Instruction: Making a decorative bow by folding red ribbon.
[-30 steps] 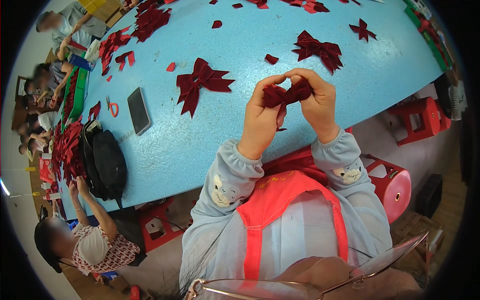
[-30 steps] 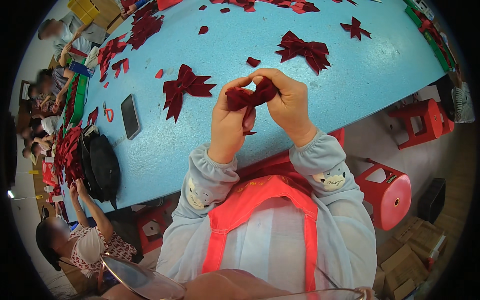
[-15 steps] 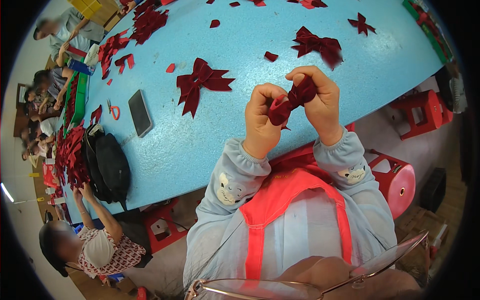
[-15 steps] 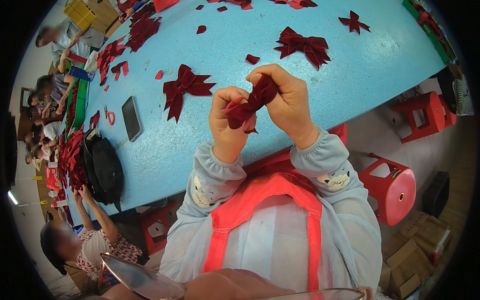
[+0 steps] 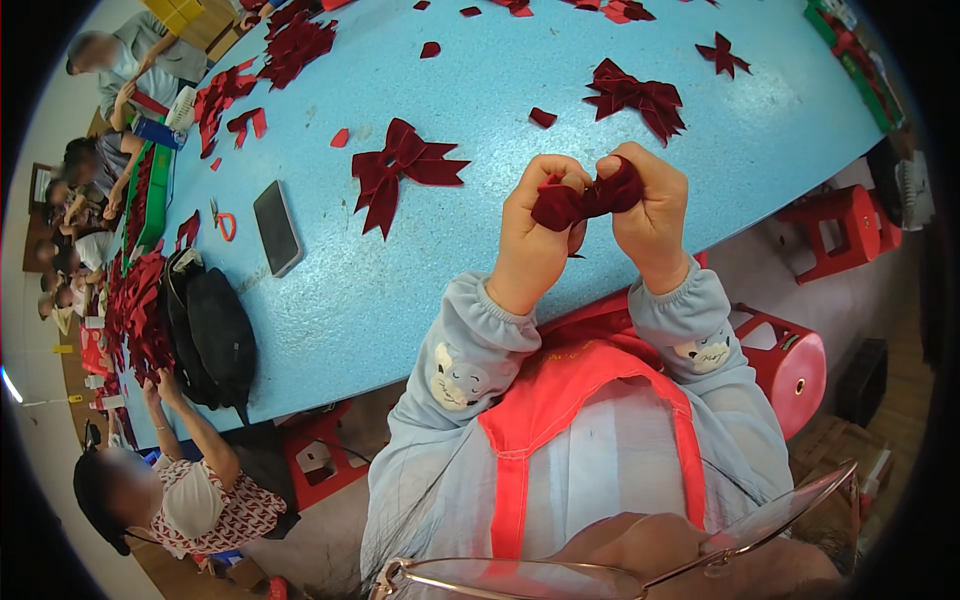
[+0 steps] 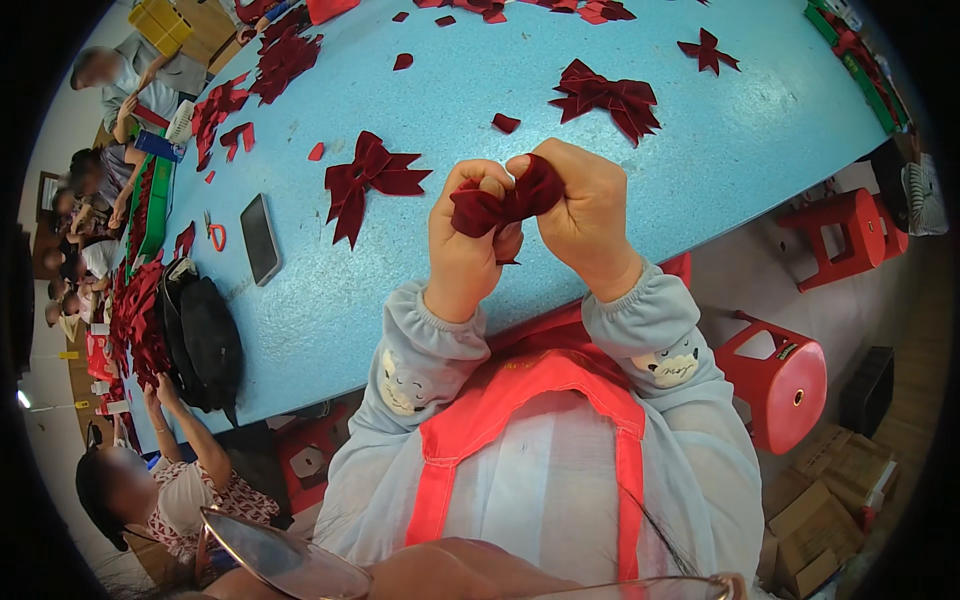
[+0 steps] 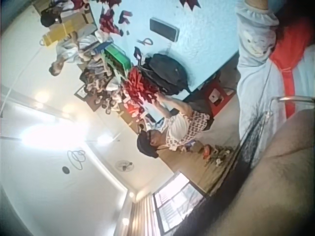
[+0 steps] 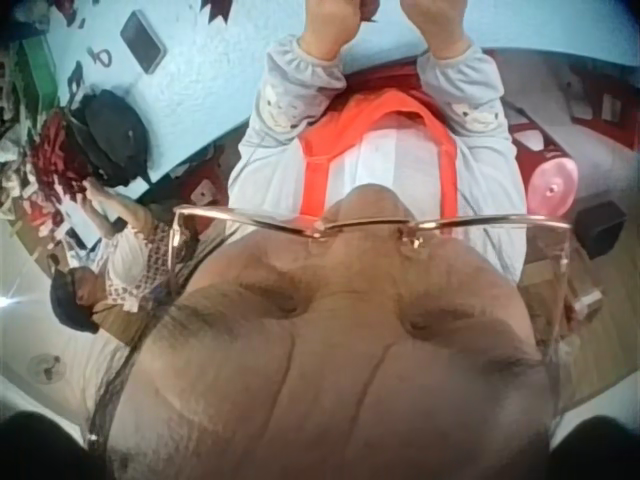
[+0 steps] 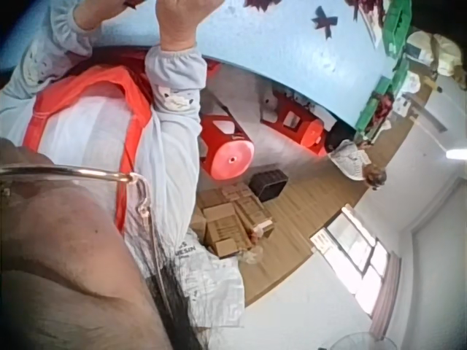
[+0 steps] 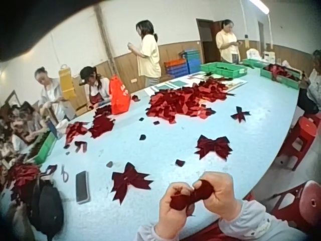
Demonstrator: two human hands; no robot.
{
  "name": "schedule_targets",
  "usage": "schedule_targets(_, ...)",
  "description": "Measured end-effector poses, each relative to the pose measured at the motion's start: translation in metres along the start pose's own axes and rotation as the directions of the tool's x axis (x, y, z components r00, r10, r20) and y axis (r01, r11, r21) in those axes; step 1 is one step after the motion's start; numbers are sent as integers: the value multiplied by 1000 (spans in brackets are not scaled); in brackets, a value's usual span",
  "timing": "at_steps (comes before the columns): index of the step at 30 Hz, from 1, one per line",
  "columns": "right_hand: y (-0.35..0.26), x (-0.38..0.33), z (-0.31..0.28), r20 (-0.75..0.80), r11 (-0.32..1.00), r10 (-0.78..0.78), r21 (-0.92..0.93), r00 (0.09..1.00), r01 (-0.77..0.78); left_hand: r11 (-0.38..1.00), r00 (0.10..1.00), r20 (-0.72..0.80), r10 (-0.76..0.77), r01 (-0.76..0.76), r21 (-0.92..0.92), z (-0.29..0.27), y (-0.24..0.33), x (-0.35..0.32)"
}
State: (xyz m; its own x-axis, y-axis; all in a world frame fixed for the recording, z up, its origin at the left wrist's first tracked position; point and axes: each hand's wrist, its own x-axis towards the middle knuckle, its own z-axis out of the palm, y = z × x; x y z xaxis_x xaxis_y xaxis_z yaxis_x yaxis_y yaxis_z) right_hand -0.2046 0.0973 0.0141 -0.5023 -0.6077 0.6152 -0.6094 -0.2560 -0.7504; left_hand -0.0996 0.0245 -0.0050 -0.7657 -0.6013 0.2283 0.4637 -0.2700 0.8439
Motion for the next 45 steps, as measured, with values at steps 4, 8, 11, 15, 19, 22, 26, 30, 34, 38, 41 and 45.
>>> schedule_targets(4,1,4,-1,41,995,-94,-8,995,94,999,998,50,-41,40,10,-1,8,0)
schedule_targets(8,-1,6,1,60,989,-149,-6,987,150,991,989,107,-105,113,-67,-6,11,1)
schedule_targets(11,-4,4,3,-8,996,-86,-14,996,86,976,972,199,-128,159,-151,-8,11,2)
schedule_targets(15,-2,3,8,-82,987,-136,-100,987,128,983,976,194,-100,127,-133,-9,6,2)
schedule_targets(19,1,2,10,-81,996,-39,-84,996,32,999,981,189,-30,32,-7,-6,8,-2)
schedule_targets(22,7,9,17,-23,997,82,17,996,-81,988,995,54,-85,91,-121,-7,1,0)
schedule_targets(26,14,16,14,229,892,349,216,909,-397,899,958,-37,-284,253,-358,-21,0,9)
schedule_targets(30,18,18,10,403,703,492,339,772,-625,785,898,-54,-438,352,-510,-35,-8,13)
schedule_targets(34,31,16,7,436,603,509,435,742,-669,808,819,-256,-513,361,-466,-22,3,17)
schedule_targets(38,45,14,-2,485,566,493,451,722,-690,877,853,-261,-452,372,-304,-34,-5,17)
schedule_targets(41,40,12,-5,516,539,509,432,689,-722,896,890,-159,-428,394,-205,-48,-12,15)
schedule_targets(45,40,7,-5,465,536,565,420,681,-732,886,892,-55,-448,435,-159,-51,-14,11)
